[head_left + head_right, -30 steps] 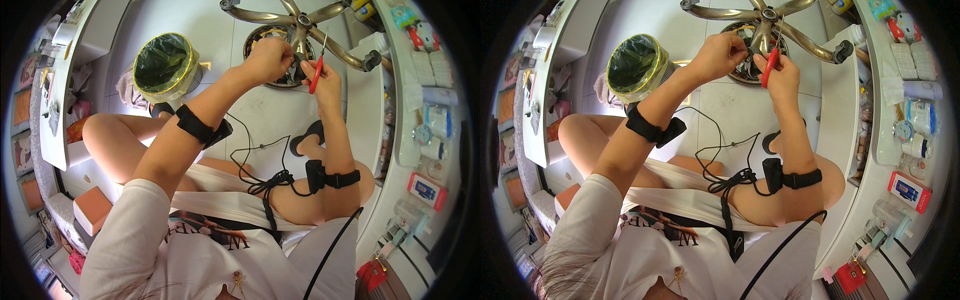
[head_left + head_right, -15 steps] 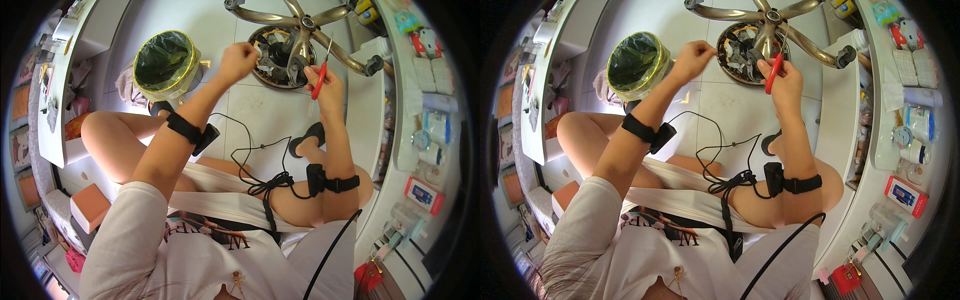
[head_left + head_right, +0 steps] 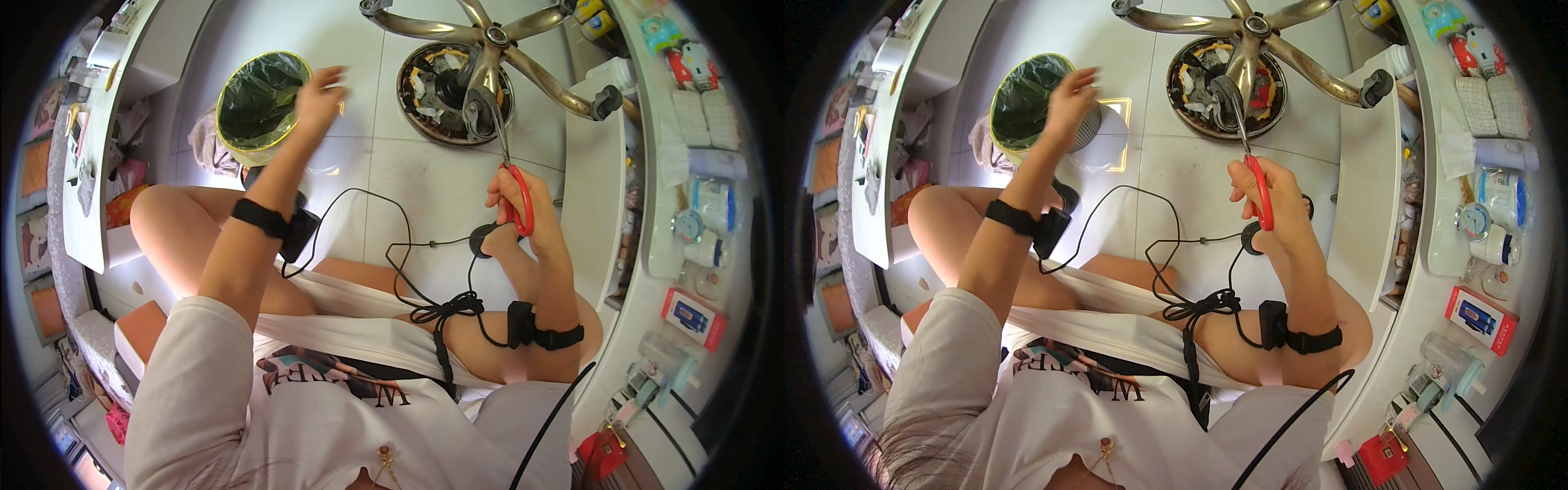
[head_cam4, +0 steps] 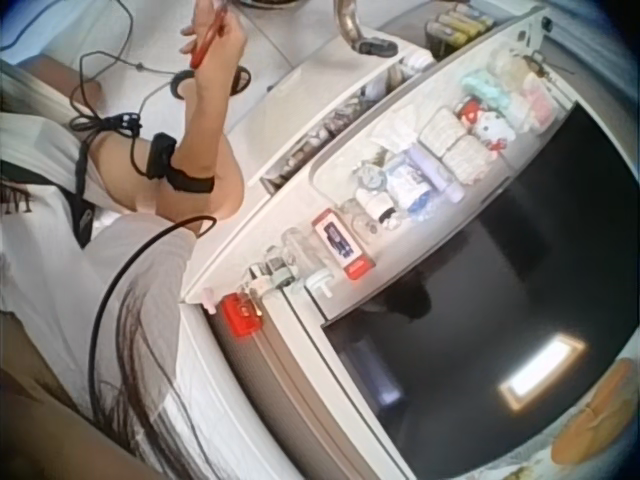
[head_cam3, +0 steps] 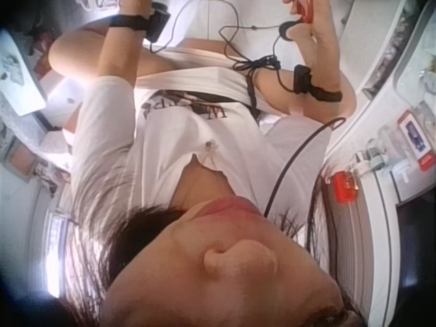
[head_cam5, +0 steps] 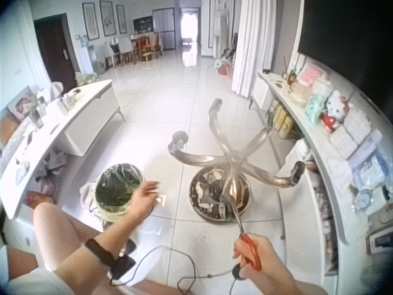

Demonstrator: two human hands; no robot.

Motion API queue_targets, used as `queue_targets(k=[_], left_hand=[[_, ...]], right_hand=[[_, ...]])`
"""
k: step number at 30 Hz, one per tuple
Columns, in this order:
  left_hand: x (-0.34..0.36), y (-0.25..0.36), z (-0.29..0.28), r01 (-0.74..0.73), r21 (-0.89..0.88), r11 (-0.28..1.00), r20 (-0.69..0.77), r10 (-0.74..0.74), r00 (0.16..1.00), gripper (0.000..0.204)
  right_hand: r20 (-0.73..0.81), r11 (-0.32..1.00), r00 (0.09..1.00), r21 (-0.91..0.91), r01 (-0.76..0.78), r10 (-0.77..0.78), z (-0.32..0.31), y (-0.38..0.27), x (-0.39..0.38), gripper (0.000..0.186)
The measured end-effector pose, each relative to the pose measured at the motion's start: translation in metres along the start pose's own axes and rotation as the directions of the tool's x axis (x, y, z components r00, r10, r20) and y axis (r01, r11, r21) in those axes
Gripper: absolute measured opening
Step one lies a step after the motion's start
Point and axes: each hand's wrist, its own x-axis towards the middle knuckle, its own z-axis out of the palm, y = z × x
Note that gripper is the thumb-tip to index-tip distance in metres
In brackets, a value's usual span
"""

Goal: The person uses shears to cut through a black plastic or rubber sleeve on the base of an office chair and pulls away the cut pieces.

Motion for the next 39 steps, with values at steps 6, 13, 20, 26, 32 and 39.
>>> queue_targets(k=[6,13,20,26,32,39], left_hand=[[-0.060,0.069,0.102,-0.317,-0.112,0.942,0.332,0.337,0.881,0.065],[-0.057,0.073,0.127,-0.387,-0.065,0.920,0.241,0.391,0.888,0.057],[-0.052,0.071,0.133,-0.367,-0.019,0.930,0.236,0.361,0.902,0.048],[-0.048,0.067,0.133,-0.365,-0.014,0.931,0.250,0.357,0.900,0.047],[-0.049,0.069,0.137,-0.298,-0.055,0.953,0.260,0.302,0.917,0.044],[-0.047,0.068,0.138,-0.404,-0.087,0.911,0.218,0.413,0.884,0.038]], right_hand=[[0.023,0.998,0.998,0.022,-0.052,0.052,-0.005,0.003,-0.003,0.039],[0.049,0.997,0.996,0.020,-0.076,0.075,-0.003,0.001,-0.001,0.042],[0.004,0.988,0.991,0.079,-0.132,0.132,0.003,0.002,0.002,0.045],[0.014,0.990,0.992,0.068,-0.123,0.122,0.004,0.001,0.008,0.046],[-0.078,0.987,0.988,0.101,-0.122,0.130,0.010,0.004,0.012,0.047],[-0.092,0.992,0.994,0.118,-0.053,0.064,0.010,0.008,0.010,0.050]])
